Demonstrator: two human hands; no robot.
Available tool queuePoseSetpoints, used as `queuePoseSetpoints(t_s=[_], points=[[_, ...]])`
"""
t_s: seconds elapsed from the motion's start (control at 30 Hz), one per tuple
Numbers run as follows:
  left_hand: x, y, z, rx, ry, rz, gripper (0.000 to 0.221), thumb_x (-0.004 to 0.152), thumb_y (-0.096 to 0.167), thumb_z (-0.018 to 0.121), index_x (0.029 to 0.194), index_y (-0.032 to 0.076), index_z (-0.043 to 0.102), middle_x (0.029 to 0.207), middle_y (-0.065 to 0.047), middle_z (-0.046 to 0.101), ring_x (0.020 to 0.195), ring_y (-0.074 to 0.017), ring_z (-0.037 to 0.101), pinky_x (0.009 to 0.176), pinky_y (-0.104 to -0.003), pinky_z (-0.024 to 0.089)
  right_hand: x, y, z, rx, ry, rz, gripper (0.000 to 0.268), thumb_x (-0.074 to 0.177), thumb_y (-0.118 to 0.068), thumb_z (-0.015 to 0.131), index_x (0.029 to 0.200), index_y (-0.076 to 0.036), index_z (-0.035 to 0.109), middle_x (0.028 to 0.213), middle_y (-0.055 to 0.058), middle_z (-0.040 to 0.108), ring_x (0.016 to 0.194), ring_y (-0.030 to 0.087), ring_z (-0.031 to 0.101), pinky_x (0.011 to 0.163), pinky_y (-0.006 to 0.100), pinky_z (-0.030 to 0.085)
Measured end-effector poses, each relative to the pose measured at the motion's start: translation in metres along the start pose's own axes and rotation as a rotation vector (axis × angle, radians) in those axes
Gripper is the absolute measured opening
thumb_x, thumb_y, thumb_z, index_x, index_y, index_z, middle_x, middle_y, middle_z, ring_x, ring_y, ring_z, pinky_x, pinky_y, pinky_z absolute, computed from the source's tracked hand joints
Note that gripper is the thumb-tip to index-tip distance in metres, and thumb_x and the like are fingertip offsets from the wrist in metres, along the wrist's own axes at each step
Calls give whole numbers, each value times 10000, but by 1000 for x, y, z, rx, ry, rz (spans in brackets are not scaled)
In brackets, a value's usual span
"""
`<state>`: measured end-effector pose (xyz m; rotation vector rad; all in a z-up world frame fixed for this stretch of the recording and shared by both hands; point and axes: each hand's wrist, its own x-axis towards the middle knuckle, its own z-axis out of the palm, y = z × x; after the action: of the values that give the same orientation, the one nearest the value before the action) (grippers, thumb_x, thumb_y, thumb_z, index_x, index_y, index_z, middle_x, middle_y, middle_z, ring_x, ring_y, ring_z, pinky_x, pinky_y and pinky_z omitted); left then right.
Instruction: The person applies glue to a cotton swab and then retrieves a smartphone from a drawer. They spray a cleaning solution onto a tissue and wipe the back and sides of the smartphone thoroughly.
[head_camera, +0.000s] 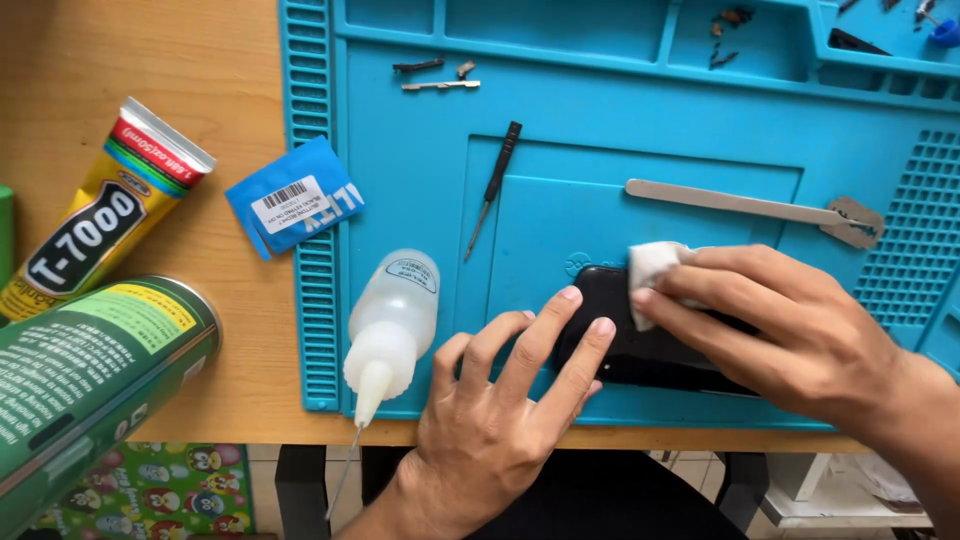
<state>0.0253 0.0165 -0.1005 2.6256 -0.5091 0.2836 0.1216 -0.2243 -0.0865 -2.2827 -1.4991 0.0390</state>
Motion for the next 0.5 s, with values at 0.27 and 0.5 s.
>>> queuePoseSetpoints(t_s=[0.27,0.5], points=[[-1,2,3,-11,-10,-16,282,1114,348,512,1294,269,715,1346,-32,684,1059,-201,660,806,-350,412,7,6,-4,70,15,-58,164,962,-13,637,1066,99,696,1074,241,671,878,371,694,811,441,648],[-1,1,3,18,-12,-23,291,1113,356,496,1291,280,713,1337,-18,691,1043,-192,660,814,-350,403,8,10,-3,72,13,-118,170,967,0,645,1099,94,698,1112,222,673,916,390,702,698,457,599]])
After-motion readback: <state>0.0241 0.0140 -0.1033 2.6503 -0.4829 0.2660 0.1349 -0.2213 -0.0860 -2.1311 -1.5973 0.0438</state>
